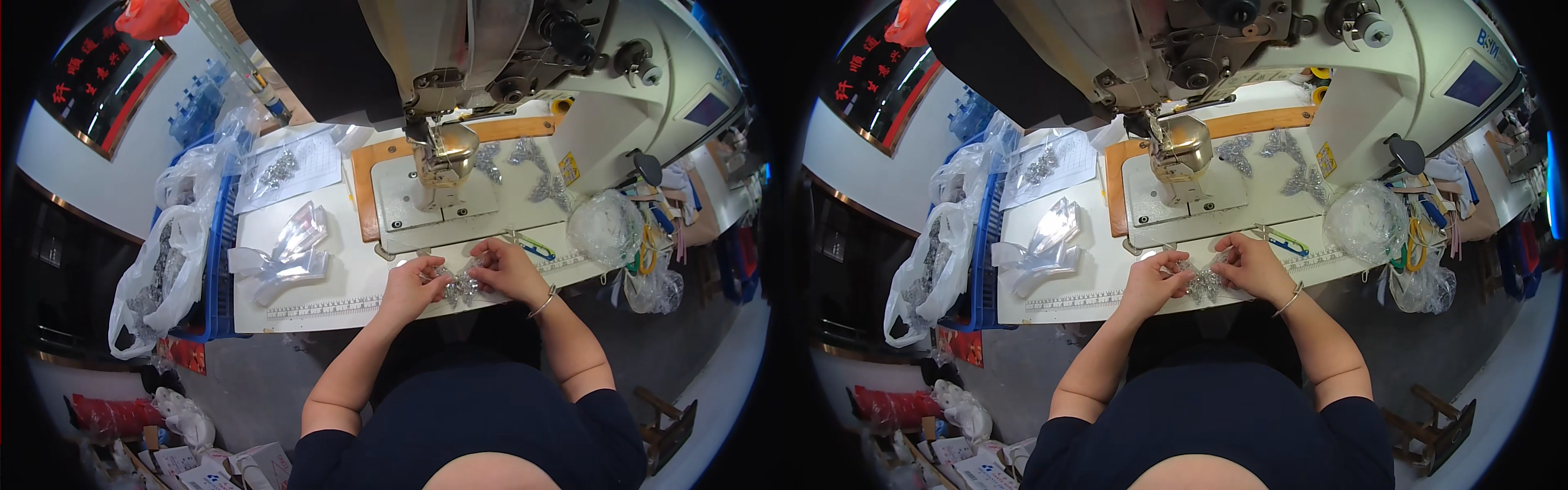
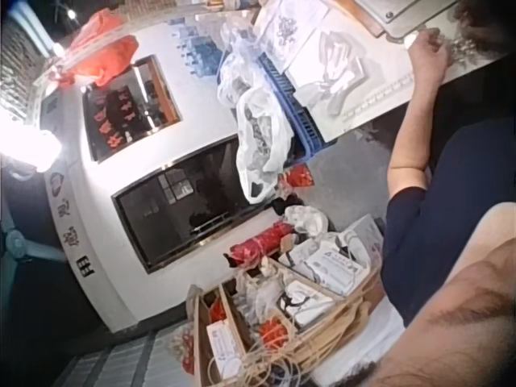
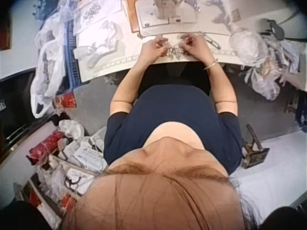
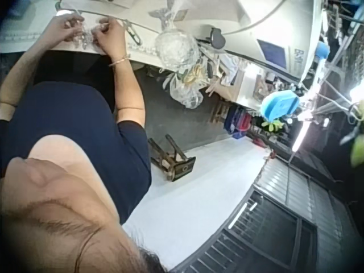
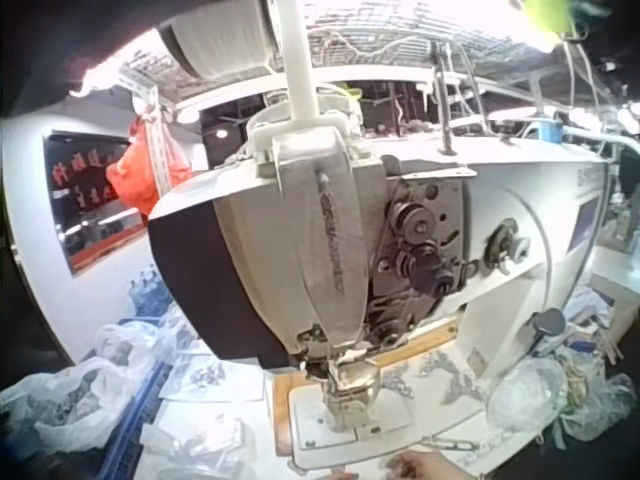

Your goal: The person sews small silver decorative items using a sewing machine. They pick up the items from a plastic bag, position them under the needle, and stitch them. The person handles the items one at a time, occasionally adjusting their position before sewing.

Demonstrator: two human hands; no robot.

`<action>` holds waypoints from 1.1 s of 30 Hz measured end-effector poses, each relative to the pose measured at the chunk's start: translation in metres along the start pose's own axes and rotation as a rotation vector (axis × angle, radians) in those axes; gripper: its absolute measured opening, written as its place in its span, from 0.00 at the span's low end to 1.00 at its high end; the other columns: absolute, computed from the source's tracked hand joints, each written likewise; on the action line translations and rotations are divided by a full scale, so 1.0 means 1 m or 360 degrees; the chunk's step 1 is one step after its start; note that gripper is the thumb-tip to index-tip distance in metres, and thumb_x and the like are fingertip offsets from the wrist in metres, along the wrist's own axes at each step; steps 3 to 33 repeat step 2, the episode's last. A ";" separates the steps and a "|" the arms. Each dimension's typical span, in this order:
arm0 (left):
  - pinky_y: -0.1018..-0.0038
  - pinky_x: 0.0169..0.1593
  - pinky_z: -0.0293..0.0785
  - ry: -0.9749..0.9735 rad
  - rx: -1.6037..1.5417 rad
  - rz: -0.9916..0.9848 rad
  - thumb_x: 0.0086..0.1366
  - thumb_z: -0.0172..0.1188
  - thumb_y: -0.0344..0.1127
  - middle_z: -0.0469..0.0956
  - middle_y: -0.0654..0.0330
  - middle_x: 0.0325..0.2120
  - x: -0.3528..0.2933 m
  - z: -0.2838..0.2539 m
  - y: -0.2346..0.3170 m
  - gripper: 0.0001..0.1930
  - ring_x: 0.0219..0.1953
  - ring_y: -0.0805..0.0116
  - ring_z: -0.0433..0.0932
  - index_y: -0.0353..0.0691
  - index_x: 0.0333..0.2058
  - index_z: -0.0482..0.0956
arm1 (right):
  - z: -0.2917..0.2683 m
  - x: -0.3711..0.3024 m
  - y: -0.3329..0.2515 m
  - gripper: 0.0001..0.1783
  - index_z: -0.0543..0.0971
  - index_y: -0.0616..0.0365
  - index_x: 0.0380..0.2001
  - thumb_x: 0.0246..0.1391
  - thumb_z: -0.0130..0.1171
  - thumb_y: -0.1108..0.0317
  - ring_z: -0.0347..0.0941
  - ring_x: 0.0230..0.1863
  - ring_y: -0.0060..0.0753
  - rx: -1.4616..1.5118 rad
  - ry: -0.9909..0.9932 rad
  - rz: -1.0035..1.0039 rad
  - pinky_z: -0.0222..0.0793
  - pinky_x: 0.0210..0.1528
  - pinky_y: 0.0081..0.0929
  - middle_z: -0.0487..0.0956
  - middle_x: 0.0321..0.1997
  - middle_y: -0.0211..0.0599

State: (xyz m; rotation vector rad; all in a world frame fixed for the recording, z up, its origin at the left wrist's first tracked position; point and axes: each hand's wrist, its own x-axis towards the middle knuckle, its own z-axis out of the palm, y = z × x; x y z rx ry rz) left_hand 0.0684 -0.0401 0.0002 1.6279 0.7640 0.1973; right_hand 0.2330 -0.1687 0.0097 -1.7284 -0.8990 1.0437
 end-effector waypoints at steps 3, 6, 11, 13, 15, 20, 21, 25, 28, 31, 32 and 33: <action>0.80 0.27 0.76 -0.0012 0.0063 -0.0001 0.55 0.65 0.31 0.78 0.57 0.28 -0.002 0.000 0.001 0.18 0.22 0.73 0.79 0.34 0.45 0.76 | -0.001 0.001 -0.001 0.16 0.72 0.63 0.41 0.49 0.62 0.72 0.75 0.21 0.21 -0.0017 -0.0006 0.0011 0.70 0.23 0.18 0.77 0.23 0.33; 0.80 0.27 0.76 -0.0012 0.0063 -0.0001 0.55 0.65 0.31 0.78 0.57 0.28 -0.002 0.000 0.001 0.18 0.22 0.73 0.79 0.34 0.45 0.76 | -0.001 0.001 -0.001 0.16 0.72 0.63 0.41 0.49 0.62 0.72 0.75 0.21 0.21 -0.0017 -0.0006 0.0011 0.70 0.23 0.18 0.77 0.23 0.33; 0.80 0.27 0.76 -0.0012 0.0063 -0.0001 0.55 0.65 0.31 0.78 0.57 0.28 -0.002 0.000 0.001 0.18 0.22 0.73 0.79 0.34 0.45 0.76 | -0.001 0.001 -0.001 0.16 0.72 0.63 0.41 0.49 0.62 0.72 0.75 0.21 0.21 -0.0017 -0.0006 0.0011 0.70 0.23 0.18 0.77 0.23 0.33; 0.80 0.27 0.76 -0.0012 0.0063 -0.0001 0.55 0.65 0.31 0.78 0.57 0.28 -0.002 0.000 0.001 0.18 0.22 0.73 0.79 0.34 0.45 0.76 | -0.001 0.001 -0.001 0.16 0.72 0.63 0.41 0.49 0.62 0.72 0.75 0.21 0.21 -0.0017 -0.0006 0.0011 0.70 0.23 0.18 0.77 0.23 0.33; 0.80 0.27 0.76 -0.0012 0.0063 -0.0001 0.55 0.65 0.31 0.78 0.57 0.28 -0.002 0.000 0.001 0.18 0.22 0.73 0.79 0.34 0.45 0.76 | -0.001 0.001 -0.001 0.16 0.72 0.63 0.41 0.49 0.62 0.72 0.75 0.21 0.21 -0.0017 -0.0006 0.0011 0.70 0.23 0.18 0.77 0.23 0.33; 0.80 0.27 0.76 -0.0012 0.0063 -0.0001 0.55 0.65 0.31 0.78 0.57 0.28 -0.002 0.000 0.001 0.18 0.22 0.73 0.79 0.34 0.45 0.76 | -0.001 0.001 -0.001 0.16 0.72 0.63 0.41 0.49 0.62 0.72 0.75 0.21 0.21 -0.0017 -0.0006 0.0011 0.70 0.23 0.18 0.77 0.23 0.33; 0.80 0.27 0.76 -0.0012 0.0063 -0.0001 0.55 0.65 0.31 0.78 0.57 0.28 -0.002 0.000 0.001 0.18 0.22 0.73 0.79 0.34 0.45 0.76 | -0.001 0.001 -0.001 0.16 0.72 0.63 0.41 0.49 0.62 0.72 0.75 0.21 0.21 -0.0017 -0.0006 0.0011 0.70 0.23 0.18 0.77 0.23 0.33; 0.80 0.27 0.76 -0.0012 0.0063 -0.0001 0.55 0.65 0.31 0.78 0.57 0.28 -0.002 0.000 0.001 0.18 0.22 0.73 0.79 0.34 0.45 0.76 | -0.001 0.001 -0.001 0.16 0.72 0.63 0.41 0.49 0.62 0.72 0.75 0.21 0.21 -0.0017 -0.0006 0.0011 0.70 0.23 0.18 0.77 0.23 0.33; 0.80 0.27 0.76 -0.0012 0.0063 -0.0001 0.55 0.65 0.31 0.78 0.57 0.28 -0.002 0.000 0.001 0.18 0.22 0.73 0.79 0.34 0.45 0.76 | -0.001 0.001 -0.001 0.16 0.72 0.63 0.41 0.49 0.62 0.72 0.75 0.21 0.21 -0.0017 -0.0006 0.0011 0.70 0.23 0.18 0.77 0.23 0.33; 0.80 0.27 0.76 -0.0012 0.0063 -0.0001 0.55 0.65 0.31 0.78 0.57 0.28 -0.002 0.000 0.001 0.18 0.22 0.73 0.79 0.34 0.45 0.76 | -0.001 0.001 -0.001 0.16 0.72 0.63 0.41 0.49 0.62 0.72 0.75 0.21 0.21 -0.0017 -0.0006 0.0011 0.70 0.23 0.18 0.77 0.23 0.33; 0.80 0.27 0.76 -0.0012 0.0063 -0.0001 0.55 0.65 0.31 0.78 0.57 0.28 -0.002 0.000 0.001 0.18 0.22 0.73 0.79 0.34 0.45 0.76 | -0.001 0.001 -0.001 0.16 0.72 0.63 0.41 0.49 0.62 0.72 0.75 0.21 0.21 -0.0017 -0.0006 0.0011 0.70 0.23 0.18 0.77 0.23 0.33; 0.80 0.27 0.76 -0.0012 0.0063 -0.0001 0.55 0.65 0.31 0.78 0.57 0.28 -0.002 0.000 0.001 0.18 0.22 0.73 0.79 0.34 0.45 0.76 | -0.001 0.001 -0.001 0.16 0.72 0.63 0.41 0.49 0.62 0.72 0.75 0.21 0.21 -0.0017 -0.0006 0.0011 0.70 0.23 0.18 0.77 0.23 0.33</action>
